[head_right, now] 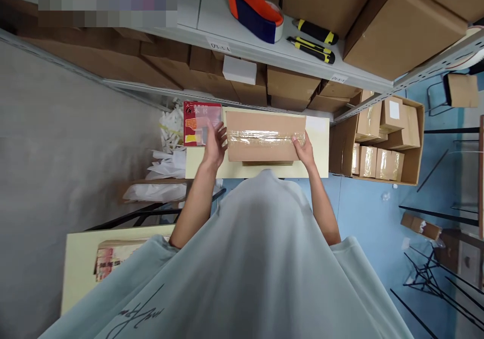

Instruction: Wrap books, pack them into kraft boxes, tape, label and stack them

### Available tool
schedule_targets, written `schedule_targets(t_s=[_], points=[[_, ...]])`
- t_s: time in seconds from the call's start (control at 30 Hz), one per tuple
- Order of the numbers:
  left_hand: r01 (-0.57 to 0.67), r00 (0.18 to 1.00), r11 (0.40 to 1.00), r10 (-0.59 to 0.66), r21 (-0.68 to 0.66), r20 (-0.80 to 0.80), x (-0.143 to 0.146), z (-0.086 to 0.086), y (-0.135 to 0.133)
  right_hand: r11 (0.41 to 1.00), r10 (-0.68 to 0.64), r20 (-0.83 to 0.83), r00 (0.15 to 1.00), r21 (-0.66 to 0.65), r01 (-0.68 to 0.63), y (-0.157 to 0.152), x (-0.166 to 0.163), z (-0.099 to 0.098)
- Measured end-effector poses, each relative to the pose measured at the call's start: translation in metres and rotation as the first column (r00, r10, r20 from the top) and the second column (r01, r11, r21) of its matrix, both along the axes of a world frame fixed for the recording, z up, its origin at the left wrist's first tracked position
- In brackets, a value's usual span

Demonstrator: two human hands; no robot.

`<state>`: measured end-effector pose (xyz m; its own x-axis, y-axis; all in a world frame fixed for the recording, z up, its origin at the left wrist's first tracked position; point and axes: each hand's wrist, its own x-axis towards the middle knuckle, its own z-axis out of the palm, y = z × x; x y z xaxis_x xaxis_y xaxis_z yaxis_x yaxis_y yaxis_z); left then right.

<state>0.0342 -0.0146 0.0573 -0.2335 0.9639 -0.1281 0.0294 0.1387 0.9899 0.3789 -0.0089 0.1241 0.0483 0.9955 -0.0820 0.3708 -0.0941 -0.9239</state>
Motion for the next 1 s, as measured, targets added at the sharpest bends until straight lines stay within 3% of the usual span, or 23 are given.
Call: schedule_targets(t_s=[0.13,0.23,0.4,0.5,0.6,0.83,1.0], points=[[0.074,0.995,0.99,-0.066,0.116,-0.072,0.002,0.033,0.015,1.0,-0.012,-0.013,1.0,0.015,0.012,0.014,-0.008,-0.006],[0.082,0.989,0.986,-0.063,0.142,-0.134,0.006,0.04,0.016,0.999,-0.035,-0.008,0.999,-0.013,0.035,0.0,-0.011,-0.009],[0.071,0.984,0.997,-0.073,-0.022,-0.162,0.003,0.014,-0.025,0.982,-0.091,0.074,0.993,-0.161,0.102,-0.062,-0.014,-0.03],[0.012,0.981,0.996,-0.029,-0.086,-0.191,0.009,-0.002,-0.047,0.972,-0.113,0.075,0.991,-0.196,0.126,-0.076,-0.017,-0.048],[0.009,0.985,0.999,-0.014,-0.035,-0.172,0.015,-0.007,-0.041,0.978,-0.097,0.035,0.995,-0.18,0.102,-0.059,-0.019,-0.058],[0.014,0.991,1.0,-0.011,0.027,-0.132,0.018,-0.01,0.012,0.98,-0.07,0.087,0.994,-0.18,0.085,0.008,-0.009,-0.055],[-0.06,0.972,0.997,0.049,-0.042,-0.23,0.026,-0.022,0.01,0.983,-0.057,0.083,0.995,-0.167,0.07,0.013,-0.005,-0.062]])
